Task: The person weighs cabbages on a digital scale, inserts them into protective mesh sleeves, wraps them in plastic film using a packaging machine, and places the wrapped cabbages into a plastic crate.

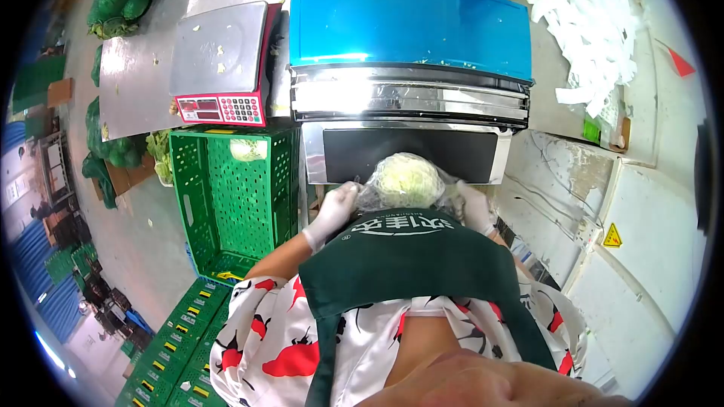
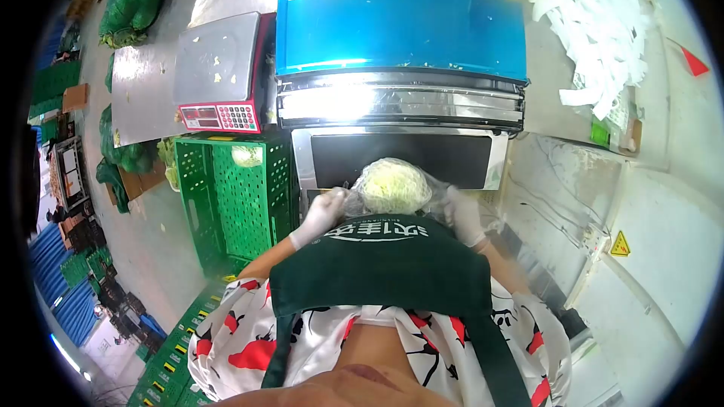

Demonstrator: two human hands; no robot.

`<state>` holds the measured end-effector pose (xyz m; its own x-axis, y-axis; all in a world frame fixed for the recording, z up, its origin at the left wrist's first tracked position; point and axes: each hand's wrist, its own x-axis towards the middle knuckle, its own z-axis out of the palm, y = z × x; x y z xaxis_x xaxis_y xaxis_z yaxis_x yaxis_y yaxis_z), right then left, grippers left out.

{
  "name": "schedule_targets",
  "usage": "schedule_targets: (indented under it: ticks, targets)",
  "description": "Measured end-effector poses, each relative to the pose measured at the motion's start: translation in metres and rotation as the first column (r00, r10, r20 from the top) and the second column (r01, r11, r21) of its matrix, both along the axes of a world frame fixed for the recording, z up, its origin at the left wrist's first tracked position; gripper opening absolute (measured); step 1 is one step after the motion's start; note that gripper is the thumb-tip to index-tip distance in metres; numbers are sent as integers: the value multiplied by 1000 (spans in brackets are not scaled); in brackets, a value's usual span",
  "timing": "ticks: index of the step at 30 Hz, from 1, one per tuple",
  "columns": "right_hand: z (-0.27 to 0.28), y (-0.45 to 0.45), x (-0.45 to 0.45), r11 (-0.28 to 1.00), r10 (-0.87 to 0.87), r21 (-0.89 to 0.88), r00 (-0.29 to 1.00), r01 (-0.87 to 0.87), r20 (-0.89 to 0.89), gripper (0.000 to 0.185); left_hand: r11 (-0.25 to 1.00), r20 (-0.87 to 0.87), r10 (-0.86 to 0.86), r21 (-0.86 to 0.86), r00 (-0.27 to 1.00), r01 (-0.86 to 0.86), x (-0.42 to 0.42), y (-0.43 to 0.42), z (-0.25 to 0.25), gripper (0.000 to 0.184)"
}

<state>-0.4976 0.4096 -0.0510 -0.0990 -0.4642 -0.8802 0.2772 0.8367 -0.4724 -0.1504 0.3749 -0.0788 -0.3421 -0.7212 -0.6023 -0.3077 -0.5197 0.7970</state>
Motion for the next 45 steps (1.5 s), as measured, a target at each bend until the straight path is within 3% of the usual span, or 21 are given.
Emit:
schedule_targets:
  ticks: [1,3,5,7,8,11,13,15,17,19,21,23,25,27,28,31,33,37,39,41,45]
  targets:
    - [-9,3,7,985,122,118,992,-126,38,36,998,-33,-63,-21,997,62,-2,9,-23,27]
    - [-40,5,20,729,666,-130,740,-672,-91,32,976,80,-197,115,977,188,-30,-4,-26,27]
    - [-65,0,58,973,221,26,956,-230,195,24,796,295,-530,-151,795,587,-45,-10,-37,19]
    - [-45,-27,83,999,-3,-22,774,23,634,28,512,485,-670,-246,562,823,-49,-16,-32,14]
    - [-46,-37,89,682,558,-641,817,-352,145,30,475,490,-622,-383,610,792,-42,-12,-42,13]
    - [11,-62,98,993,110,-117,577,-25,809,33,456,274,-357,-783,893,422,-45,-64,18,19]
    - [27,-90,103,959,282,-230,496,-164,821,31,764,-160,24,-634,987,-121,-64,-86,61,24]
    - [47,-113,107,793,589,-539,583,-284,560,29,849,-415,258,-334,873,-410,-77,-106,83,25]
    - [67,-110,106,870,470,-436,648,-228,599,28,929,-295,58,-334,954,-159,-80,-116,107,32]
    - [69,-97,92,656,568,-660,816,-367,111,26,964,-568,-154,-267,809,-4,-75,-114,93,46]
    - [96,-103,61,903,323,-356,926,-240,195,25,977,-806,6,131,592,167,-65,-103,110,69]
    - [68,-109,-9,718,92,-645,955,-261,-284,23,918,-842,167,323,513,230,-37,-95,107,82]
    - [71,-129,-75,743,-306,-486,413,-459,-858,24,799,-652,510,601,562,-27,-4,-80,77,85]
    - [26,-145,-167,902,-169,-187,79,-390,-982,25,730,-634,672,655,382,-195,39,-79,54,81]
    - [-10,-145,-215,885,-100,-34,-117,-464,-988,27,772,-698,631,525,337,-358,68,-78,44,78]
    - [-50,-173,-279,737,356,576,-522,-354,-775,41,357,-298,923,419,245,-835,167,-58,18,70]
    - [-94,-183,-327,663,214,672,-777,-329,-591,50,393,-297,907,345,298,-852,233,-29,-17,65]
    - [-110,-218,-352,515,362,753,-692,-410,-625,49,368,-40,926,309,374,-877,313,4,-63,62]
    - [-100,-232,-348,490,441,764,-637,-419,-632,41,478,474,805,-162,357,-863,311,-33,-53,66]
    - [-140,-243,-385,385,469,857,-728,-342,-501,39,553,386,833,-540,397,-635,274,-109,-24,67]
    - [-150,-266,-412,195,448,948,-837,-251,-314,24,617,16,664,-577,748,-536,146,-291,56,48]
